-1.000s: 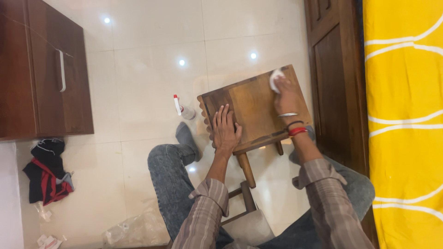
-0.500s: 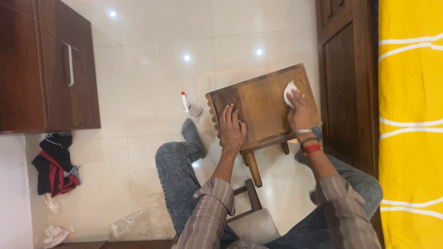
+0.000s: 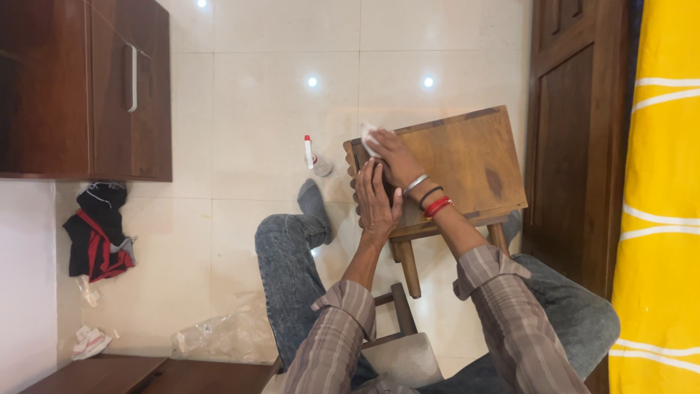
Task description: The person wipes the surfaces of a small wooden stool and a tall wooden wardrobe using a white cloth and a spray bottle. They clean the top, sides, and interior of the stool, then move to the wardrobe to wipe its doors and lower frame.
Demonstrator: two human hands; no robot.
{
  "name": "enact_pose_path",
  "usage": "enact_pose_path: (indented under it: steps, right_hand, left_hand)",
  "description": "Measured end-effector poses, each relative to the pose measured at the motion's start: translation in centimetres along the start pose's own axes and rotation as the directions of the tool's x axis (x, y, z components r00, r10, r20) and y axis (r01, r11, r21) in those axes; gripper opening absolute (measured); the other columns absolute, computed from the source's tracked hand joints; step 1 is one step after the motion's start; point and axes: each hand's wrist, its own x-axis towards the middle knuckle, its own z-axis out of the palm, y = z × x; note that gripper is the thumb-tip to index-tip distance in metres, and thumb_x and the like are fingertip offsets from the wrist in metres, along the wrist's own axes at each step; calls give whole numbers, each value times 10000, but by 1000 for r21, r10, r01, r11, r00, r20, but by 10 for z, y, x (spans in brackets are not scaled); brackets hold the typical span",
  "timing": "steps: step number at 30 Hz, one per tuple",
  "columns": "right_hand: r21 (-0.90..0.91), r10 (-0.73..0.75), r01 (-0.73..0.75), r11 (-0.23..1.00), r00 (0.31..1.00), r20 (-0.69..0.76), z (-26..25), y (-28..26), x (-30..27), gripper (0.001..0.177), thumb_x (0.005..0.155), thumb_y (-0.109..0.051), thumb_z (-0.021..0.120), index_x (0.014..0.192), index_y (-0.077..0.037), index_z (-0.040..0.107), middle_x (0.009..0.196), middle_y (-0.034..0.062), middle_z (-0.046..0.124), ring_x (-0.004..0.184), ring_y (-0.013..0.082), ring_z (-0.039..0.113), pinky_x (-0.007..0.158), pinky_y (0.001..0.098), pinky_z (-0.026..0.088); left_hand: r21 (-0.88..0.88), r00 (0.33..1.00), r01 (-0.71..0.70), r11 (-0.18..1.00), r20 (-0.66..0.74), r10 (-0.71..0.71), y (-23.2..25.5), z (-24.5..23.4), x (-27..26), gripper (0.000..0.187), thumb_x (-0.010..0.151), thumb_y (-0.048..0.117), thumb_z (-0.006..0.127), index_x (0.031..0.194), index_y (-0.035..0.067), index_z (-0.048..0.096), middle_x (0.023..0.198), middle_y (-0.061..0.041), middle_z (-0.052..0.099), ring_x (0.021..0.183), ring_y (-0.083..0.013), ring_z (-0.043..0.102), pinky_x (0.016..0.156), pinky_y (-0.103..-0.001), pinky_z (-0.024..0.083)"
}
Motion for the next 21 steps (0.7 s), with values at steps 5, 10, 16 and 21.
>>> enact_pose_path:
  steps: [5, 10, 16, 21]
  right_hand:
    - [85, -127, 114, 990, 978, 164, -6, -3, -21, 618, 840, -25, 624, 1451, -50, 532, 1555, 179, 480, 1490, 367, 373, 1264, 492, 261]
    - [-6, 24, -24, 1000, 988, 149, -59, 20, -102, 584, 827, -5, 651, 1404, -77, 592, 1538, 174, 497, 1444, 368, 428, 1213, 447, 329]
    - [-56, 473, -526, 849, 802, -366, -105, 27, -198, 487, 907, 4, 608, 1391, -51, 591, 1475, 232, 544, 1399, 426, 505, 1190, 468, 414]
    - [-123, 473, -488, 864, 871, -135, -55, -29, -204, 481, 961, -25, 530, 1439, 11, 494, 1528, 282, 444, 1404, 458, 404, 1196, 521, 318]
  left_hand:
    - [-43, 997, -14, 999, -82, 11, 3, 2, 1, 677, 1002, 390, 555, 1513, -11, 362, 1594, -228, 353, 1481, -434, 335, 1244, -572, 262]
    - [-3, 999, 18, 1000, 48, -18, 3, 1, 3, 653, 989, 351, 593, 1493, -21, 410, 1575, -222, 394, 1477, -425, 357, 1233, -548, 285]
    - [114, 994, 17, 993, 109, -29, 4, 6, 3, 442, 987, 235, 606, 1348, -15, 556, 1503, -179, 483, 1452, -382, 400, 1221, -520, 322]
    - [177, 995, -8, 984, 103, -10, 4, 9, -1, 376, 986, 175, 571, 1305, -22, 584, 1484, -179, 502, 1438, -377, 410, 1206, -522, 320]
